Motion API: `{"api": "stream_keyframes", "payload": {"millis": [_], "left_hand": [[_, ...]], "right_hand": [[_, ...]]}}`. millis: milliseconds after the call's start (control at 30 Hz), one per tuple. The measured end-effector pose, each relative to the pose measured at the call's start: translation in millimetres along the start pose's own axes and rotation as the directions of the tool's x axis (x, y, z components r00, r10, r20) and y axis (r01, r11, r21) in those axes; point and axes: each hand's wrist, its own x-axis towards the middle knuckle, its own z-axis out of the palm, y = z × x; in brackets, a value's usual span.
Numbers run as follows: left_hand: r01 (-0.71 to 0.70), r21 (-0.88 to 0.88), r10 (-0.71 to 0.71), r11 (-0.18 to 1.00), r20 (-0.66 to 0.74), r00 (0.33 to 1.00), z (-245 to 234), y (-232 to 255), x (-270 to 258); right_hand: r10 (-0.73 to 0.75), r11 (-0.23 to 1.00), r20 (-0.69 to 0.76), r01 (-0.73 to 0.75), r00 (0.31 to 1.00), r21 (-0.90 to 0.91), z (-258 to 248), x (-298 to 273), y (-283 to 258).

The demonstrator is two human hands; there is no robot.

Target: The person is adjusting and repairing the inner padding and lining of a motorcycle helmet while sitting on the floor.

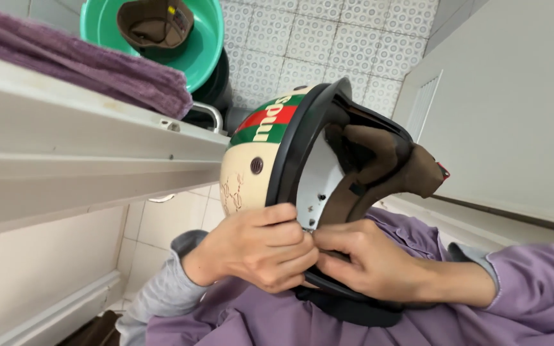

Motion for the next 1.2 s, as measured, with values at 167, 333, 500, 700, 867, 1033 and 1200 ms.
{"api": "stream_keyframes", "payload": {"millis": [167, 333, 500, 700, 867, 1033, 1200], "left_hand": [[0.044, -0.015, -0.044, 0.999, -0.021, 0.999, 10.5, 7.0, -12.3], [0.069, 0.019, -0.068, 0.997, -0.056, 0.996, 17.1, 14.8, -22.6], [0.094, 0.03, -0.092, 0.995, -0.083, 0.992, 14.9, 9.8, -26.3], [0.327, 0.046, -0.319, 0.944, -0.123, 0.94, 34.1, 27.2, -18.8], [0.396, 0.113, -0.359, 0.911, -0.253, 0.898, 73.7, 62.1, -18.7], [0.464, 0.029, -0.449, 0.885, -0.203, 0.87, 89.6, 78.2, -3.7], [0.573, -0.096, -0.578, 0.814, -0.219, 0.786, 73.7, 68.6, 25.7]], "right_hand": [[0.1, 0.995, 0.009, -0.1, 0.995, -0.027, -0.7, -1.8, 1.2], [0.188, 0.982, 0.024, -0.188, 0.982, -0.026, 1.6, -1.6, 2.6], [0.201, 0.979, 0.025, -0.201, 0.979, -0.026, 3.9, 12.4, 2.5], [0.235, 0.962, 0.037, -0.238, 0.971, 0.133, 5.8, 20.3, 13.8], [0.179, 0.953, -0.044, -0.162, 0.983, 0.256, 4.8, 16.6, 32.6], [0.261, 0.908, -0.049, -0.229, 0.964, 0.351, 1.0, 15.5, 36.7], [0.248, 0.899, -0.056, -0.209, 0.967, 0.386, -8.0, 17.5, 36.6]]}}
